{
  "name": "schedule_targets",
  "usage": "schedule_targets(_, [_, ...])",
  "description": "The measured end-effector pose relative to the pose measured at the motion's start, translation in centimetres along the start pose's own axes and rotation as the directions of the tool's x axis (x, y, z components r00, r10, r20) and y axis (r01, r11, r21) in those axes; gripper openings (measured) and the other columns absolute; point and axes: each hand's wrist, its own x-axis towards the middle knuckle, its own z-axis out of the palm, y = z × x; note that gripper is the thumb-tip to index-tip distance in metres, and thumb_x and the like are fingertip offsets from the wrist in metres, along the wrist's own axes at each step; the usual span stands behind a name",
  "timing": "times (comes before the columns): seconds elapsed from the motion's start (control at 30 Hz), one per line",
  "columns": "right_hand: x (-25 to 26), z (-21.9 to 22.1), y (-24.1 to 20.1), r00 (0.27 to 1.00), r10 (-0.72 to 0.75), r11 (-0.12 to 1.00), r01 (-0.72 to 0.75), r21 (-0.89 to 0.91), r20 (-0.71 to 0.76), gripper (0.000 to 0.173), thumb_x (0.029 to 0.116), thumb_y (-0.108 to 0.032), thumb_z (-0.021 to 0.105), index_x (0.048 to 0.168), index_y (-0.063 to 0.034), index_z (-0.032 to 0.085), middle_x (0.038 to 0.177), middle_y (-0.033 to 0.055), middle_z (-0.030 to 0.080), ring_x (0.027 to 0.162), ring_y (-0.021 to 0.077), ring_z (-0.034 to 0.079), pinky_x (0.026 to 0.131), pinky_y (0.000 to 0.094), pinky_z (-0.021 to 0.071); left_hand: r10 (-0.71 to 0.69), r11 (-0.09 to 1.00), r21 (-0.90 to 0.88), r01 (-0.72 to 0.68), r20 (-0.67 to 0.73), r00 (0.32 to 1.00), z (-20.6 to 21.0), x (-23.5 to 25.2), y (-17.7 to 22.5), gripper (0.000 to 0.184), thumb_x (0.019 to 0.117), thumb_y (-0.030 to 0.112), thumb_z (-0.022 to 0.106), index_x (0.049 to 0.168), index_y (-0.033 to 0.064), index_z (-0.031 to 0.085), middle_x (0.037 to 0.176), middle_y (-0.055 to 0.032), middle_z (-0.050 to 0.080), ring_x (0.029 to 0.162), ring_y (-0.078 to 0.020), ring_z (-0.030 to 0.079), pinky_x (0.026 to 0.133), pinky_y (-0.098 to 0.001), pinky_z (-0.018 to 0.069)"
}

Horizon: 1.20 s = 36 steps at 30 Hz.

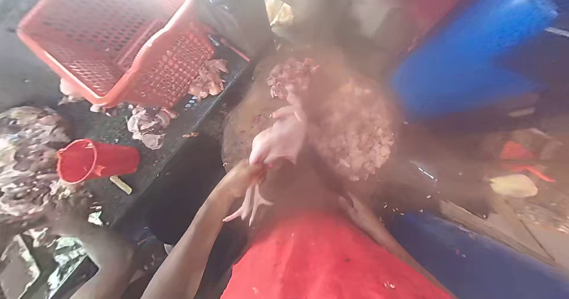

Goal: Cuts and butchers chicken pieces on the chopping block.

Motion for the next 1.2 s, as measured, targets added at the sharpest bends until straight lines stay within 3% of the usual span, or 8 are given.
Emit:
schedule_targets(0.1, [0.1, 0.5, 0.7, 0.999, -0.024, 0.997, 0.027, 0.069, -0.043, 0.045, 0.109, -0.036, 0.048, 0.132, 0.0005, 0.059, 0.106, 0.021, 0.068, 0.098, 0.031, 0.067, 0.093, 0.0525, 0.0521, 0.092, 0.975, -0.211, -0.062, 0.132, 0.987, 0.2, -5.5, -1.4, 0.008, 0.09, 0.019, 0.061, 0.094, 0.0182, 0.068, 0.068, 0.0058, 0.063, 0.055, -0.0038, 0.056, 0.053, -0.0224, 0.0496])
schedule_targets(0.23, [0.5, 1.1, 1.5, 0.998, -0.037, 0.983, 0.045, 0.177, -0.046, 0.042, 0.1104, -0.037, 0.041, 0.117, -0.0009, 0.063, 0.079, 0.0087, 0.058, 0.068, 0.0189, 0.057, 0.068, 0.0413, 0.052, 0.177, 0.937, -0.342, -0.078, 0.268, 0.947, 0.9, -9.5, -3.8, 0.005, 0.0911, 0.025, 0.069, 0.094, 0.0205, 0.07, 0.069, 0.0066, 0.062, 0.056, -0.0023, 0.055, 0.053, -0.0205, 0.0474])
schedule_targets(0.3, [1.1, 1.7, 1.7, 0.992, -0.109, 0.977, 0.118, 0.179, -0.062, 0.048, 0.1109, -0.04, 0.033, 0.111, -0.0029, 0.063, 0.073, 0.0036, 0.053, 0.062, 0.0153, 0.052, 0.06, 0.0375, 0.0498, 0.166, 0.967, -0.222, -0.128, 0.16, 0.973, 1.1, -9.0, -6.2, 0.008, 0.0924, 0.02, 0.064, 0.098, 0.0157, 0.069, 0.074, 0.0038, 0.067, 0.061, -0.0047, 0.06, 0.058, -0.0236, 0.0528])
schedule_targets(0.43, [0.0, 2.3, -1.9, 0.939, -0.331, 0.943, 0.332, -0.004, -0.098, 0.056, 0.1098, -0.044, 0.028, 0.122, -0.0017, 0.062, 0.087, 0.01, 0.063, 0.079, 0.0209, 0.063, 0.077, 0.0446, 0.0561, 0.1, 0.897, 0.442, 0.013, -0.231, 0.968, 0.5, -4.2, -14.0, 0.035, 0.0981, 0.033, 0.063, 0.112, 0.0015, 0.067, 0.092, -0.0109, 0.07, 0.082, -0.0217, 0.068, 0.08, -0.0481, 0.0565])
schedule_targets(0.7, [-0.8, 5.1, -13.1, 0.636, -0.727, 0.56, 0.767, -0.314, 0.257, 0.06, 0.1082, -0.053, 0.032, 0.123, -0.0055, 0.066, 0.097, 0.0153, 0.073, 0.089, 0.0315, 0.073, 0.076, 0.0551, 0.0579, 0.113, 0.972, 0.232, -0.044, -0.296, 0.948, 1.4, -4.3, -17.0, 0.032, 0.0985, 0.031, 0.067, 0.115, 0.0039, 0.067, 0.086, -0.0028, 0.068, 0.072, -0.0101, 0.062, 0.072, -0.034, 0.0553])
schedule_targets(0.9, [2.4, 0.3, -9.5, 0.931, -0.288, 0.57, 0.355, -0.741, 0.224, 0.059, 0.107, -0.058, 0.034, 0.142, -0.0155, 0.056, 0.11, 0.0227, 0.071, 0.102, 0.0456, 0.07, 0.086, 0.0677, 0.053, 0.124, 0.922, 0.388, 0.005, -0.307, 0.943, -0.3, -5.1, -19.3, 0.031, 0.0976, 0.028, 0.062, 0.112, 0.0016, 0.068, 0.093, -0.0105, 0.07, 0.082, -0.0195, 0.067, 0.081, -0.0458, 0.0562])
schedule_targets(1.0, [2.1, -3.8, -5.4, 0.982, -0.106, 0.655, 0.188, -0.731, 0.158, 0.065, 0.1079, -0.059, 0.027, 0.133, -0.0077, 0.058, 0.11, 0.0238, 0.069, 0.107, 0.0436, 0.067, 0.092, 0.0644, 0.0509, 0.082, 0.894, 0.446, 0.048, -0.269, 0.96, -0.9, -5.1, -20.1, 0.032, 0.099, 0.028, 0.059, 0.114, 0.0011, 0.068, 0.098, -0.0154, 0.071, 0.089, -0.026, 0.069, 0.086, -0.0533, 0.0544])
schedule_targets(1.2, [-1.0, -1.4, -2.2, 0.987, -0.125, 0.92, 0.154, -0.36, 0.103, 0.063, 0.111, -0.049, 0.028, 0.118, 0.0032, 0.063, 0.099, 0.0243, 0.066, 0.095, 0.0378, 0.066, 0.089, 0.0598, 0.0515, 0.209, 0.944, -0.209, -0.255, -0.22, 0.953, -0.6, -6.0, -14.6, 0.022, 0.0916, 0.015, 0.066, 0.11, 0.0036, 0.063, 0.083, -0.0015, 0.07, 0.069, -0.0103, 0.065, 0.066, -0.0309, 0.0576])
